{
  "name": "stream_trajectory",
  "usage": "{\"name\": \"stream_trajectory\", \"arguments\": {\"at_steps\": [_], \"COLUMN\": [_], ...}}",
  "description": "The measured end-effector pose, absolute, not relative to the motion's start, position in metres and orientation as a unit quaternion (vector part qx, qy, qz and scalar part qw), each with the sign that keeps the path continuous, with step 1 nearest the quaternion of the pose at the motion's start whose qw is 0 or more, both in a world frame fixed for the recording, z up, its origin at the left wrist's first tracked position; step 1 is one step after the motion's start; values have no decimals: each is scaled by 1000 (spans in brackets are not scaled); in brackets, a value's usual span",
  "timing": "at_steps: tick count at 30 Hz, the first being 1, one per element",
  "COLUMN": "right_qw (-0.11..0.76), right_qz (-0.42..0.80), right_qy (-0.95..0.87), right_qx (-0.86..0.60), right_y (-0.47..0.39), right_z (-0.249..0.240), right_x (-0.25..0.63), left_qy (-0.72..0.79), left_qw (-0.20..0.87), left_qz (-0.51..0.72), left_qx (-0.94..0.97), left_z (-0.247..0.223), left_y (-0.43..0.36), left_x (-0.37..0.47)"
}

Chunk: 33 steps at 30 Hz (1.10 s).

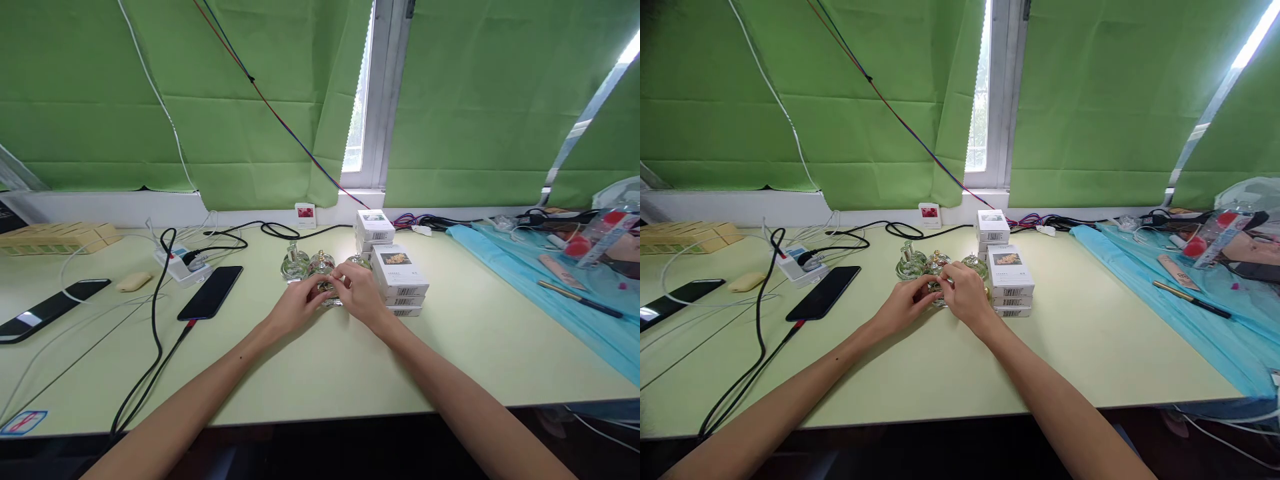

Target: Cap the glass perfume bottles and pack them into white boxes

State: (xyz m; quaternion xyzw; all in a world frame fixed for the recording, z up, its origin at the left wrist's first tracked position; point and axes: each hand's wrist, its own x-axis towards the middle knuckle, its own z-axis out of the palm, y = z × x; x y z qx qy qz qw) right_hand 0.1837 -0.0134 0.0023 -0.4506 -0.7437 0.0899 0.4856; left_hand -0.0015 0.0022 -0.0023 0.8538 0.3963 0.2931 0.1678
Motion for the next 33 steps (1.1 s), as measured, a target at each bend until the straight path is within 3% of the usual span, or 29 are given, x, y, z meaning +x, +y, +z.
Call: {"name": "stream_trajectory", "arguments": {"at_steps": [17,33], "right_qw": [445,452], "right_qz": [3,12], "right_qy": [-754,-739], "right_qx": [-484,-499], "right_y": [-16,-20], "right_z": [2,-1], "right_x": [179,177], "left_qy": [392,394], "left_qw": [173,183], "left_qz": [297,295], "left_qx": [853,851], "left_z": [-2,3], "left_y": [1,-2], "left_x": [-1,0]}}
